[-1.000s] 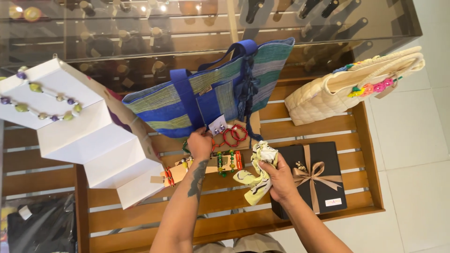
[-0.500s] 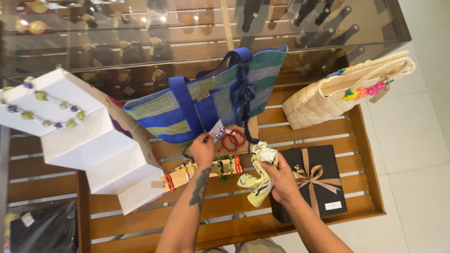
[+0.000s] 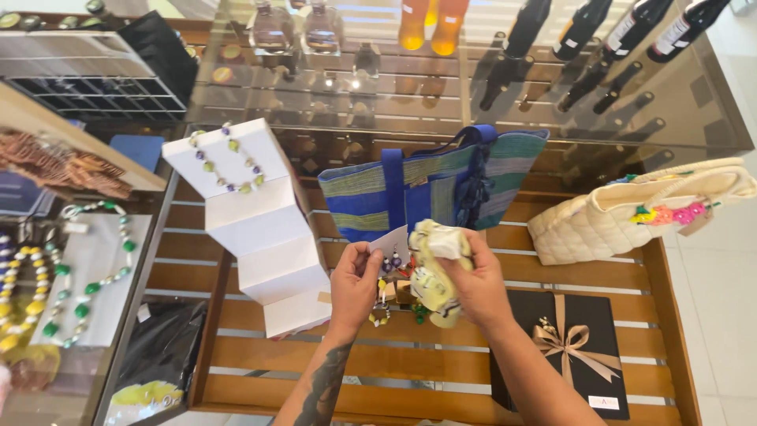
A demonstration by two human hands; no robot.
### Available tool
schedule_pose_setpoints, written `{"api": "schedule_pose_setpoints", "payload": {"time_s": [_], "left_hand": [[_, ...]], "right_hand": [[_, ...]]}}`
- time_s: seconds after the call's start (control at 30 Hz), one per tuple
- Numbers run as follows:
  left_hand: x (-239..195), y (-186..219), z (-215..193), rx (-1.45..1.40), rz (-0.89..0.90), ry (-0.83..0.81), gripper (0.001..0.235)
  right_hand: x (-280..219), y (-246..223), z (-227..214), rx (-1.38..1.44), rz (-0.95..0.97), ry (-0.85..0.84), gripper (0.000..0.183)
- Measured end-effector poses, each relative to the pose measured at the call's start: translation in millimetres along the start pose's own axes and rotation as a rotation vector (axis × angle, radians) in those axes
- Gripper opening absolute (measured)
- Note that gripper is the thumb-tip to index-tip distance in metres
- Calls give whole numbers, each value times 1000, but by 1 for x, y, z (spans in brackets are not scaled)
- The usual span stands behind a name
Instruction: Wiping and arranging necklaces, bracelets, and earrings on a display stand in a retail setting.
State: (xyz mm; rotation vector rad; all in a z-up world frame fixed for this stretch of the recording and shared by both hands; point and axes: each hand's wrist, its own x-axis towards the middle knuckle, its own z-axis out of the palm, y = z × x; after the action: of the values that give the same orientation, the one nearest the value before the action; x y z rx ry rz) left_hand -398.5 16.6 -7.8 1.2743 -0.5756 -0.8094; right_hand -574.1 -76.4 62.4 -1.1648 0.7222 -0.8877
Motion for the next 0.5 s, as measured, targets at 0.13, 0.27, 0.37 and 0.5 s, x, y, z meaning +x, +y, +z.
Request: {"api": "schedule_pose_setpoints", "payload": {"time_s": [0.13,0.27,0.37,0.5], "left_hand": [[-19,42,-11,-35,24,-16,12],[-27,63,-29,-58,66,12,13],[-33,70,-35,-54,43,46,14],[-33,67,-39,-115,25,58,15]], "right_hand": [[2,-19,45,-412,-369,-153,32],[12,-32,62,-452,-379,-27,31],[5,-42,75,-344,-300,-76,32],[5,-49,89,-633,-514,-183,35]]}}
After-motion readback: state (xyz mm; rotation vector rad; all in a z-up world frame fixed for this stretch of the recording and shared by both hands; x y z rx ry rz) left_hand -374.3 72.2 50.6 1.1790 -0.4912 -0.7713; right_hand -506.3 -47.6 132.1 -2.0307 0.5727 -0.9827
